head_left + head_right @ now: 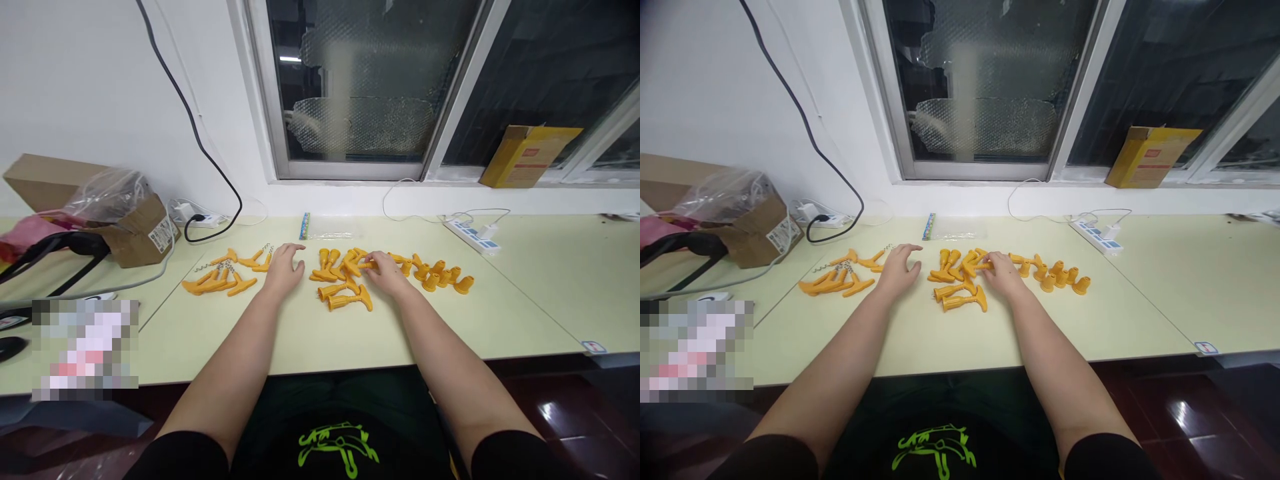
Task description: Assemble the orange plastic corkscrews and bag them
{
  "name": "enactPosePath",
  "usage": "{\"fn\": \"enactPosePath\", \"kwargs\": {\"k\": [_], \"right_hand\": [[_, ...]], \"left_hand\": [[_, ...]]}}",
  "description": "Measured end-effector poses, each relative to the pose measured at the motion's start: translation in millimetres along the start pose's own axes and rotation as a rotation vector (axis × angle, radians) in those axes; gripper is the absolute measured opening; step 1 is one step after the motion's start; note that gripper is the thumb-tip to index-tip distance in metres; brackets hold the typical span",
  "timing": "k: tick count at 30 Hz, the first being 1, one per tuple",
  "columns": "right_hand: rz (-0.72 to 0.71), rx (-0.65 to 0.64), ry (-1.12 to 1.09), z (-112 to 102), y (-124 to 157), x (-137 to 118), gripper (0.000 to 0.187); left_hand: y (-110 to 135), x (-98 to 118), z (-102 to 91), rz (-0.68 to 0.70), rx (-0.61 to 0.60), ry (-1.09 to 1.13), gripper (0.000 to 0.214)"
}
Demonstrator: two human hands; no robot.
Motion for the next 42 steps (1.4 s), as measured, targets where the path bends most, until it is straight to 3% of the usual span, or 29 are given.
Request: {"fn": "enactPosePath", "kwargs": {"k": [3,6,11,16,19,24,29,35,39,42], "right_hand": [[0.022,0.064,-0.189,-5,-1,-15,0.023],[0.076,0.006,-0.535,-1,-1,-30,0.033],[0.348,-0.292,-1.005,7,3,-46,0.037],[0.566,-0.628,-1.23,0,11,-49,0.027],[0.608,-0.658,-1.272,-3,11,-48,0.024],[0.57,-0.573,-1.223,1,11,-50,0.033],[0.45,-0.488,-1.138,4,11,-56,0.043],[0.309,-0.402,-0.956,7,10,-62,0.051],[0.223,-0.303,-0.769,10,11,-66,0.044],[0.06,-0.212,-0.592,11,11,-67,0.034]], "left_hand": [[4,18,5.0,0.17,-0.028,0.091,0.046],[8,34,10.6,0.315,-0.043,0.161,0.053],[11,48,18.6,0.475,-0.04,0.192,0.052],[10,51,18.8,0.533,-0.063,0.309,0.037],[11,51,17.3,0.45,-0.105,0.424,0.035],[13,47,17.5,0.185,-0.168,0.615,0.053],[11,42,17.7,0.013,-0.206,0.773,0.05],[10,43,15.8,-0.113,-0.208,0.761,0.042],[11,46,17.3,-0.255,-0.183,0.806,0.046],[11,49,24.0,-0.425,-0.206,0.887,0.046]]}}
Point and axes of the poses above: each hand's wrist, its own y-axis away from the middle knuckle, its own z-axis out of the palm, x = y × z, the point moved 2 cm from there along -y, towards the middle knuckle, and after that the axes turned 2 degrees about y, right-handed, at the moved point
